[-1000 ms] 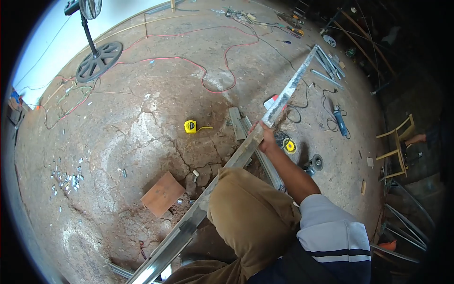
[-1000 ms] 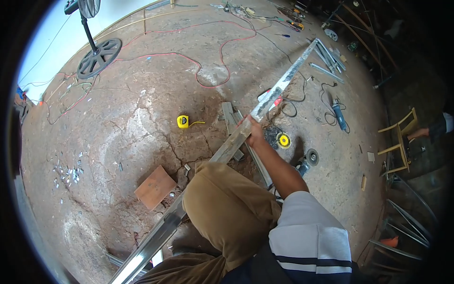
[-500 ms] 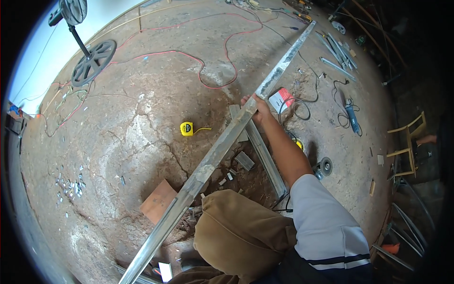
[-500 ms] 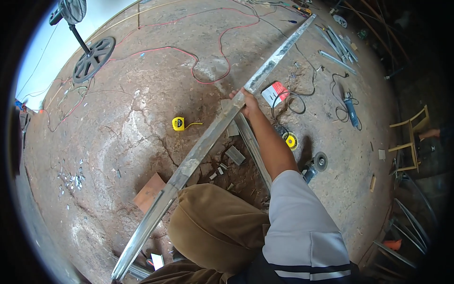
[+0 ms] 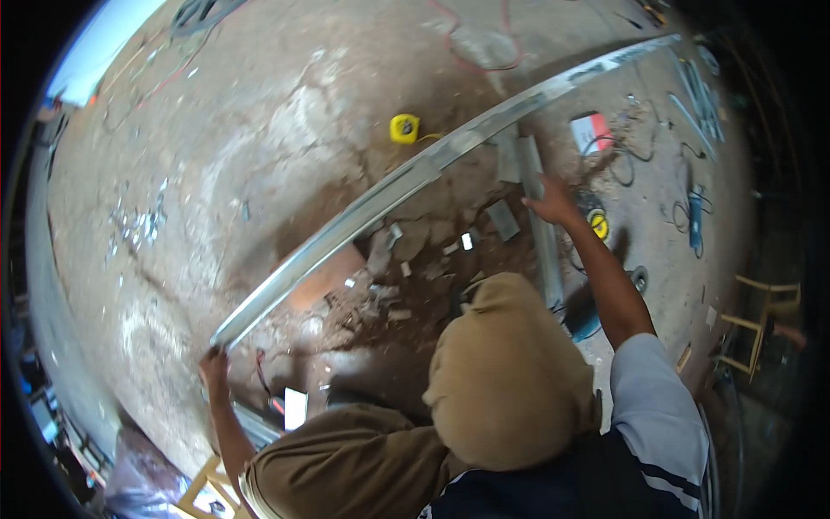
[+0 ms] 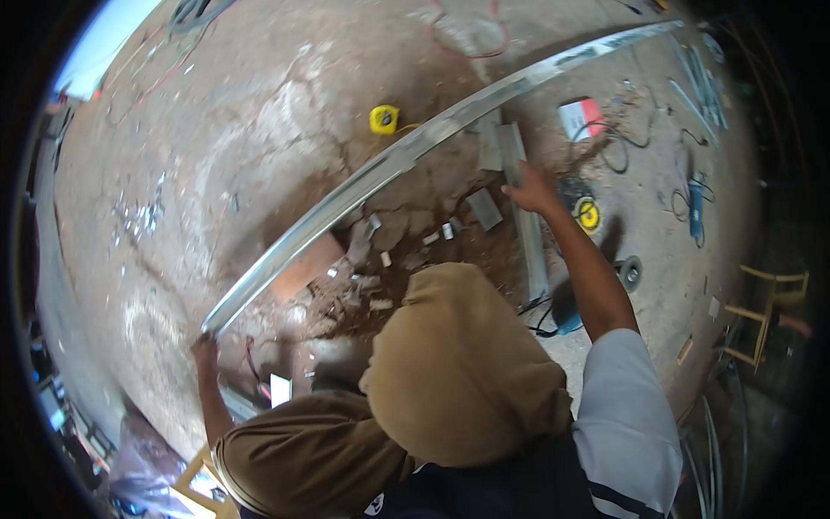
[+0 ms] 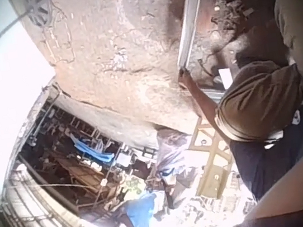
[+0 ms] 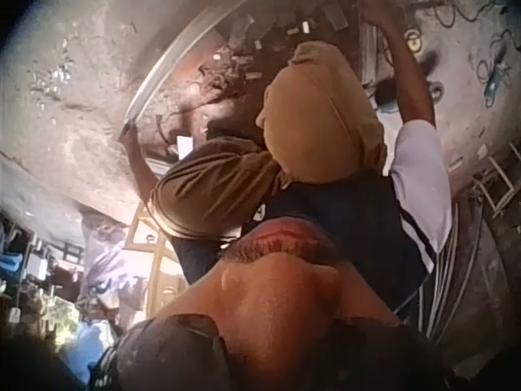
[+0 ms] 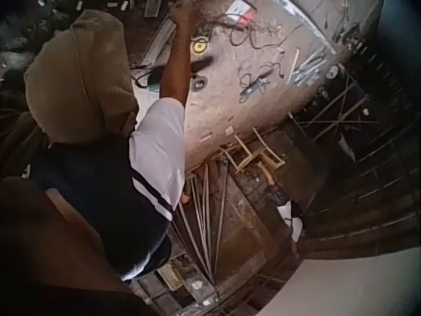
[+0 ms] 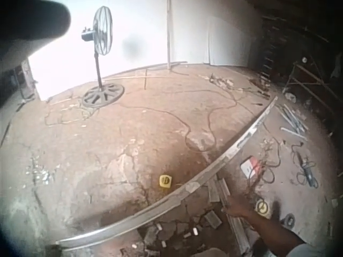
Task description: Cutting a curved metal beam using an angle grinder.
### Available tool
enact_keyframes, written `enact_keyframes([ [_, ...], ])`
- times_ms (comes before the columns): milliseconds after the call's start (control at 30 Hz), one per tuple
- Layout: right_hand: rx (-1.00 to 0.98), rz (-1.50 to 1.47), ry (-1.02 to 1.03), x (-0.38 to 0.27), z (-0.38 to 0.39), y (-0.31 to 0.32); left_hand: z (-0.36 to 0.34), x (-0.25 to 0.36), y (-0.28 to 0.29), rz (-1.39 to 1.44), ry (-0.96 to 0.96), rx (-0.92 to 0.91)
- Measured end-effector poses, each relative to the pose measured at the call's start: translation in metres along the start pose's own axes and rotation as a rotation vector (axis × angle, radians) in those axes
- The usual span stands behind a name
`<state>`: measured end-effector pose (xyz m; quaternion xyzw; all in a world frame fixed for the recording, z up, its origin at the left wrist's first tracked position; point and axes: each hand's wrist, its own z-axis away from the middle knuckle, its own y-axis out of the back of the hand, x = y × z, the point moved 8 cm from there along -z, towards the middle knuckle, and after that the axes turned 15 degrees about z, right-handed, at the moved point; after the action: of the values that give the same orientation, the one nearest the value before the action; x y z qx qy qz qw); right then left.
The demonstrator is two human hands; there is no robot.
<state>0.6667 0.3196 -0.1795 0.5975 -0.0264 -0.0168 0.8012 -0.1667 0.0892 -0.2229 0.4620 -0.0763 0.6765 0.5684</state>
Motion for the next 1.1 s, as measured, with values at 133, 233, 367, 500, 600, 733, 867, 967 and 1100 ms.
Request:
enact_keyframes([
  [133, 0.045, 0.321, -0.005, -0.054, 0.023, 0.001, 0.015, 0.008, -0.012, 0.073, 0.012, 0.108],
  [233, 0.125, 0.134, 0.271, -0.132, 0.025, 0.015, 0.011, -0.009, -0.015, -0.017, -0.053, 0.094],
  [367, 0.009, -0.102, 0.562, -0.222, 0.037, 0.012, 0.014, -0.005, -0.031, 0.066, -0.015, 0.114],
  [500, 0.149, -0.113, 0.734, -0.285, 0.034, 0.035, 0.024, -0.02, -0.023, 0.09, -0.012, 0.106],
  [600, 0.617, 0.144, 0.678, -0.287, 0.018, 0.068, 0.032, -0.021, -0.028, 0.107, -0.003, 0.133],
  [733, 0.254, 0.209, 0.753, -0.27, -0.04, 0.028, 0.036, -0.024, -0.022, 0.164, -0.034, 0.206],
  [867, 0.059, 0.064, 0.828, -0.268, -0.055, 0.024, 0.044, -0.014, -0.026, 0.11, -0.064, 0.238],
  [967, -0.027, 0.043, 0.855, -0.272, -0.061, 0.023, 0.051, -0.005, -0.026, 0.054, -0.072, 0.264],
  [1100, -0.067, 0.042, 0.901, -0.268, -0.07, 0.018, 0.056, -0.002, -0.024, 0.135, -0.083, 0.304],
])
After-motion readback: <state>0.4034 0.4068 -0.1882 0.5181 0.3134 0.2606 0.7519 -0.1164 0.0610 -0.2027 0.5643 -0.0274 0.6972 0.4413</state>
